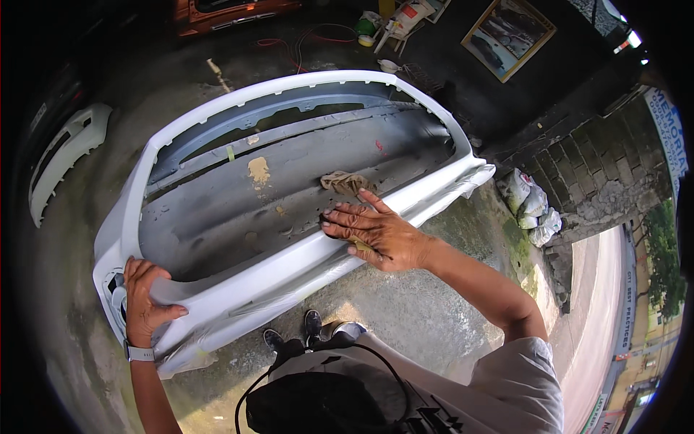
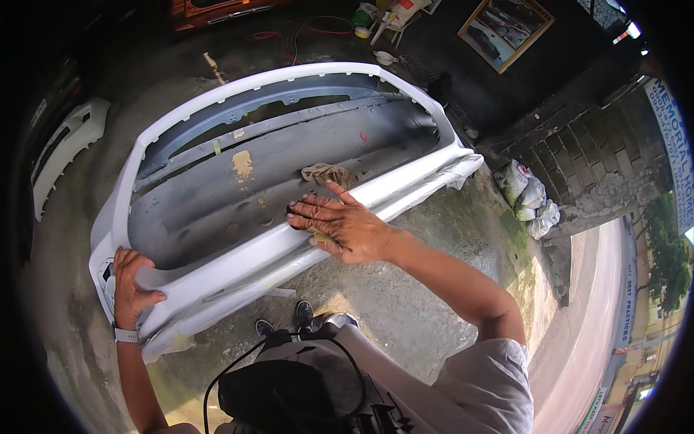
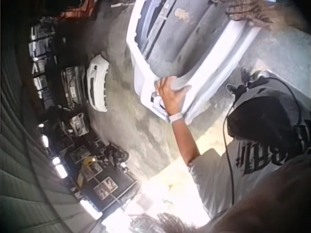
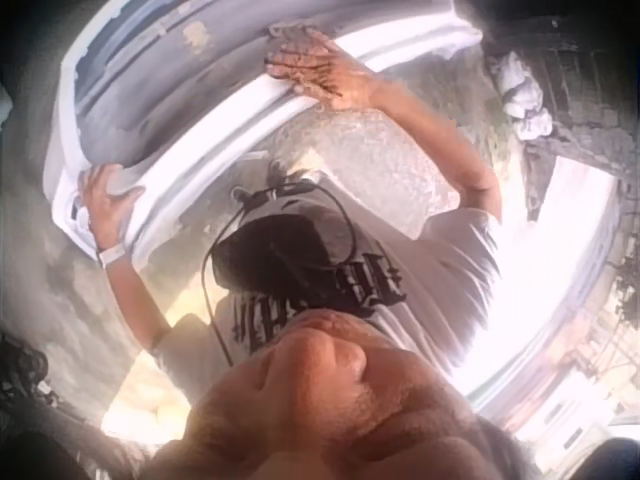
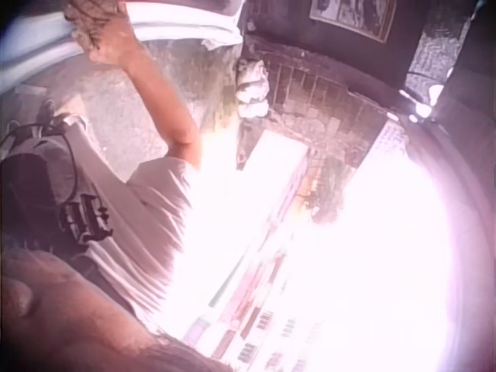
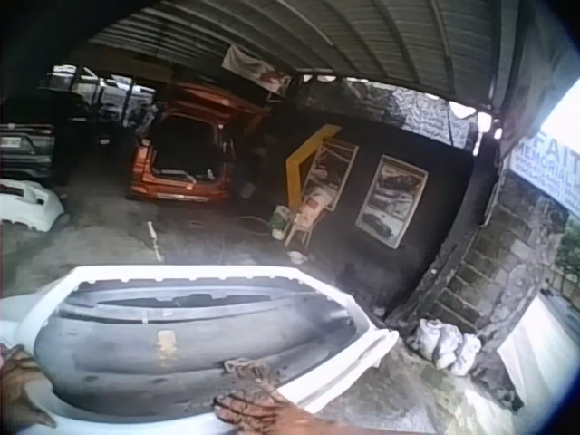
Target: The person dips sandpaper into a bucket of water and sands different sections of a car bumper by hand.
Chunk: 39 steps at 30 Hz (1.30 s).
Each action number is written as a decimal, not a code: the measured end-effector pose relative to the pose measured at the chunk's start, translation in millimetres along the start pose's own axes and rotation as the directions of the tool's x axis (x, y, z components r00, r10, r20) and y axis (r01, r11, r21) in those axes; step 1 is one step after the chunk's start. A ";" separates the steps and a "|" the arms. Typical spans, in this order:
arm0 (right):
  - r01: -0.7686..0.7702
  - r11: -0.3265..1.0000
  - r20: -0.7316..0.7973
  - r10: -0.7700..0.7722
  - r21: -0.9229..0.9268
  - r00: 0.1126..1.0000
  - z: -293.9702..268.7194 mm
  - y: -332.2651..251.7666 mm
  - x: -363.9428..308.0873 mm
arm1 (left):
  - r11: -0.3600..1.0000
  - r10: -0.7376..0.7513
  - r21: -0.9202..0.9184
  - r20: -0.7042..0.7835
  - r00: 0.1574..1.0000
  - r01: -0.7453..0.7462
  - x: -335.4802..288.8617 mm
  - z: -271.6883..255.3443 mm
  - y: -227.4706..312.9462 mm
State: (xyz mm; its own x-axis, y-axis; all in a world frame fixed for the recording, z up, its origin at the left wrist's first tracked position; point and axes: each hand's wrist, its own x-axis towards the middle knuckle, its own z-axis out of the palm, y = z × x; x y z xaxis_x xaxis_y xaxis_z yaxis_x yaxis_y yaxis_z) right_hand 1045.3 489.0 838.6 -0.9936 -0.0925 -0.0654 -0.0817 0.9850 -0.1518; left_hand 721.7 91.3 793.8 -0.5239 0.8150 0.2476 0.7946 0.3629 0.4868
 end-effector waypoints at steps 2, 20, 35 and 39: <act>-0.070 0.992 -0.024 0.068 -0.107 0.997 -5.0 38.3 -29.3 | 1.000 -0.018 -0.004 0.059 0.998 0.018 -3.0 -7.5 2.8; 0.117 0.993 -0.139 -0.116 -0.007 0.983 7.8 27.0 -9.1 | 0.997 -0.069 -0.035 0.079 0.994 0.072 -13.0 -14.1 -1.5; 0.651 0.757 -0.011 -0.652 0.064 0.759 35.1 -138.9 176.7 | 0.993 -0.008 0.115 -0.002 1.000 0.008 -3.2 8.6 -17.5; 0.751 0.658 0.058 -0.749 -0.055 0.661 36.7 -153.0 193.1 | 0.993 -0.009 0.117 -0.012 1.000 0.010 -4.3 10.7 -20.9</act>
State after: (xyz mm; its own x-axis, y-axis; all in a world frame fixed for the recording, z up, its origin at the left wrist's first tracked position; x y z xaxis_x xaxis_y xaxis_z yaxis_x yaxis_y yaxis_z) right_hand 868.8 315.1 813.0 -0.5905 -0.8069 0.0133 -0.8041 0.5870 -0.0944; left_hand 710.6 85.0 773.6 -0.5347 0.8063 0.2530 0.8195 0.4218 0.3878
